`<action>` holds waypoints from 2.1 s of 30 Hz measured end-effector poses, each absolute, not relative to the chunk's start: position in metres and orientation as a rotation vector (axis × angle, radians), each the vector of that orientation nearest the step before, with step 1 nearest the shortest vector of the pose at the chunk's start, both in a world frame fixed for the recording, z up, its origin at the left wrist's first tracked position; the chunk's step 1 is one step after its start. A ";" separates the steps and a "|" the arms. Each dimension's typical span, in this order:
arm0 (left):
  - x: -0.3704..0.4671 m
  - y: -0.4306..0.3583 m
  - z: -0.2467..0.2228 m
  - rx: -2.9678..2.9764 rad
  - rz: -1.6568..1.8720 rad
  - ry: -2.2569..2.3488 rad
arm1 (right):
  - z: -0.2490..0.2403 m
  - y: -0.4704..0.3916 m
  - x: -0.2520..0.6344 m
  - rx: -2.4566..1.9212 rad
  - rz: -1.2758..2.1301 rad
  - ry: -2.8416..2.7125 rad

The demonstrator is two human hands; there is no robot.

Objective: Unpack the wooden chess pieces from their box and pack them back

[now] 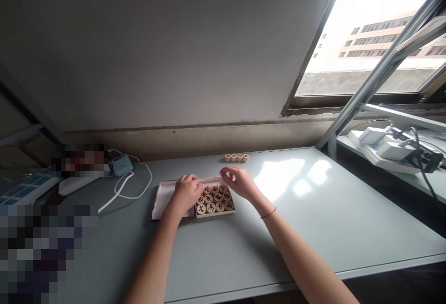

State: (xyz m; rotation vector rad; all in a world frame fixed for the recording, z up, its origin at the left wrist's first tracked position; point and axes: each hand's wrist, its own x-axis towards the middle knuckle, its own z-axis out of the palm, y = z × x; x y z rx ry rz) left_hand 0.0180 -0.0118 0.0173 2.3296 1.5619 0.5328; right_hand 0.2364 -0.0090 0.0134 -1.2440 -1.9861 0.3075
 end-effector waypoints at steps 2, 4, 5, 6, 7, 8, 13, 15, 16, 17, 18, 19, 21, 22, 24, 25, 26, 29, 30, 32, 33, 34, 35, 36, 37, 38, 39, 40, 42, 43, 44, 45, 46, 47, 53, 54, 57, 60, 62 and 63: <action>0.014 -0.013 0.021 2.288 0.457 1.604 | 0.011 -0.014 0.220 -1.199 0.265 -2.108; 0.012 -0.015 0.026 2.247 0.393 1.585 | 0.005 -0.016 0.210 -1.166 0.201 -2.193; 0.011 -0.016 0.028 2.233 0.372 1.567 | 0.003 -0.016 0.208 -1.153 0.182 -2.221; 0.011 -0.017 0.030 2.226 0.360 1.549 | 0.000 -0.016 0.207 -1.146 0.174 -2.242; 0.011 -0.018 0.032 2.225 0.357 1.530 | -0.002 -0.015 0.207 -1.145 0.175 -2.251; 0.010 -0.019 0.033 2.226 0.357 1.511 | -0.004 -0.015 0.207 -1.150 0.187 -2.251; 0.008 -0.017 0.035 2.243 0.387 1.452 | -0.005 -0.017 0.215 -1.193 0.293 -2.194; 0.009 -0.016 0.036 2.243 0.500 1.458 | -0.001 -0.019 0.216 -1.179 0.245 -2.154; 0.010 -0.015 0.036 2.216 0.586 1.454 | 0.001 -0.020 0.216 -1.161 0.206 -2.139; 0.012 -0.015 0.036 2.163 0.676 1.444 | 0.004 -0.022 0.215 -1.133 0.170 -2.134; 0.015 -0.015 0.036 2.088 0.755 1.417 | 0.007 -0.024 0.213 -1.096 0.141 -2.138; 0.019 -0.016 0.036 1.999 0.814 1.373 | 0.011 -0.027 0.211 -1.054 0.123 -2.148; 0.026 -0.017 0.034 1.823 0.881 1.265 | 0.018 -0.033 0.206 -0.967 0.101 -2.147; 0.029 -0.018 0.033 1.756 0.900 1.215 | 0.021 -0.035 0.203 -0.936 0.092 -2.135; 0.031 -0.018 0.032 1.700 0.917 1.175 | 0.024 -0.037 0.202 -0.925 0.069 -2.089; 0.030 -0.018 0.032 1.723 0.915 1.198 | 0.024 -0.035 0.204 -0.947 0.056 -2.053; 0.028 -0.016 0.032 1.787 0.908 1.243 | 0.023 -0.033 0.207 -0.983 0.043 -2.008; 0.016 -0.012 0.030 2.125 0.847 1.469 | 0.011 -0.017 0.228 -1.128 -0.013 -1.830; 0.012 -0.010 0.028 2.214 0.800 1.553 | 0.005 -0.011 0.236 -1.184 -0.032 -1.782; 0.007 -0.009 0.025 2.289 0.671 1.646 | -0.009 0.001 0.251 -1.320 -0.037 -1.756; 0.007 -0.009 0.023 2.290 0.601 1.668 | -0.016 0.005 0.256 -1.397 -0.020 -1.773; 0.007 -0.010 0.022 2.279 0.540 1.675 | -0.022 0.009 0.260 -1.466 0.000 -1.796; 0.008 -0.011 0.021 2.265 0.493 1.675 | -0.027 0.011 0.262 -1.521 0.018 -1.817; 0.010 -0.013 0.021 2.254 0.460 1.673 | -0.031 0.013 0.262 -1.557 0.031 -1.829; 0.011 -0.014 0.022 2.246 0.439 1.669 | -0.033 0.014 0.262 -1.573 0.040 -1.824; 0.013 -0.016 0.023 2.239 0.426 1.662 | -0.035 0.014 0.262 -1.574 0.051 -1.803; 0.013 -0.017 0.025 2.231 0.418 1.656 | -0.036 0.014 0.262 -1.568 0.070 -1.770; 0.014 -0.017 0.027 2.224 0.413 1.651 | -0.036 0.014 0.262 -1.561 0.100 -1.731; 0.014 -0.018 0.030 2.213 0.408 1.640 | -0.035 0.014 0.265 -1.547 0.168 -1.644; 0.013 -0.018 0.031 2.212 0.410 1.626 | -0.034 0.014 0.267 -1.539 0.191 -1.601; 0.012 -0.017 0.032 2.212 0.413 1.607 | -0.032 0.014 0.268 -1.529 0.196 -1.559; 0.011 -0.017 0.033 2.212 0.414 1.584 | -0.030 0.014 0.269 -1.516 0.186 -1.522; 0.010 -0.016 0.034 2.210 0.414 1.564 | -0.027 0.012 0.269 -1.495 0.165 -1.495; 0.009 -0.016 0.034 2.207 0.414 1.550 | -0.023 0.010 0.268 -1.464 0.142 -1.481; 0.012 -0.013 0.037 2.117 0.676 1.546 | 0.008 -0.017 0.226 -1.073 0.078 -1.756; 0.014 -0.013 0.036 2.052 0.765 1.515 | 0.012 -0.022 0.218 -1.023 0.065 -1.842; 0.024 -0.013 0.031 1.831 0.932 1.342 | 0.017 -0.035 0.200 -0.978 0.043 -2.000; 0.032 -0.014 0.026 1.692 0.974 1.205 | 0.018 -0.038 0.196 -0.988 0.053 -2.014; 0.034 -0.015 0.024 1.656 0.974 1.213 | 0.017 -0.034 0.201 -1.010 0.055 -2.008; 0.035 -0.016 0.024 1.668 0.965 1.242 | 0.015 -0.031 0.206 -1.041 0.050 -1.988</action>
